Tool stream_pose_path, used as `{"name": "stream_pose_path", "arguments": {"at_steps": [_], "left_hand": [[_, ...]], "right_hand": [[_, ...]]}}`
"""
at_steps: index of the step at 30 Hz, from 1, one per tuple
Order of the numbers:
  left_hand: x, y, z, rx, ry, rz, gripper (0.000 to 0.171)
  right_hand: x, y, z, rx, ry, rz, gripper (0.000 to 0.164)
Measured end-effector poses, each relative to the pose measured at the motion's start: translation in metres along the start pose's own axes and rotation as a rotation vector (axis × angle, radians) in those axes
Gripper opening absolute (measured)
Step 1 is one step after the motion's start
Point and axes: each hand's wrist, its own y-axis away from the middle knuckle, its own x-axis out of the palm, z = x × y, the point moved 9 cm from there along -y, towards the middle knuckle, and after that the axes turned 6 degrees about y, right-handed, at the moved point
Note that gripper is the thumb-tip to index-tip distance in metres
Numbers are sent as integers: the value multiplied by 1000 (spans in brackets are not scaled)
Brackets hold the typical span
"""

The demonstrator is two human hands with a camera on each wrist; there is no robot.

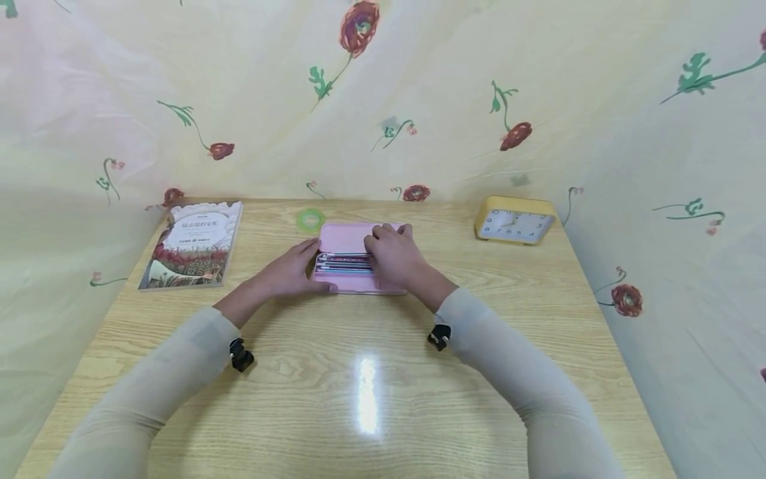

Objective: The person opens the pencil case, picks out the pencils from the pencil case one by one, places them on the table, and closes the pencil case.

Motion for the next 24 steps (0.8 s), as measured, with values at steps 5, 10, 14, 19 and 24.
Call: {"name": "stream_pose_path", "arguments": {"at_steps": [5, 10, 14, 19, 24], "left_hand": [[0, 1, -2, -11, -28, 5, 136], [-1, 3, -4, -2, -30, 2, 135], [-1, 3, -5, 11, -32, -2, 134], [0, 3, -5, 20, -30, 2, 133], [0, 3, -5, 21, -24, 0, 133]], "right_hand": [[-11, 19, -25, 28, -30, -72, 11], [-12, 42, -59, 99, -56, -85, 9], [-11, 63, -88, 163, -61, -65, 9], [-7, 90, -124, 218, -93, -60, 8], [5, 112, -155, 282, -178, -44, 10]]}}
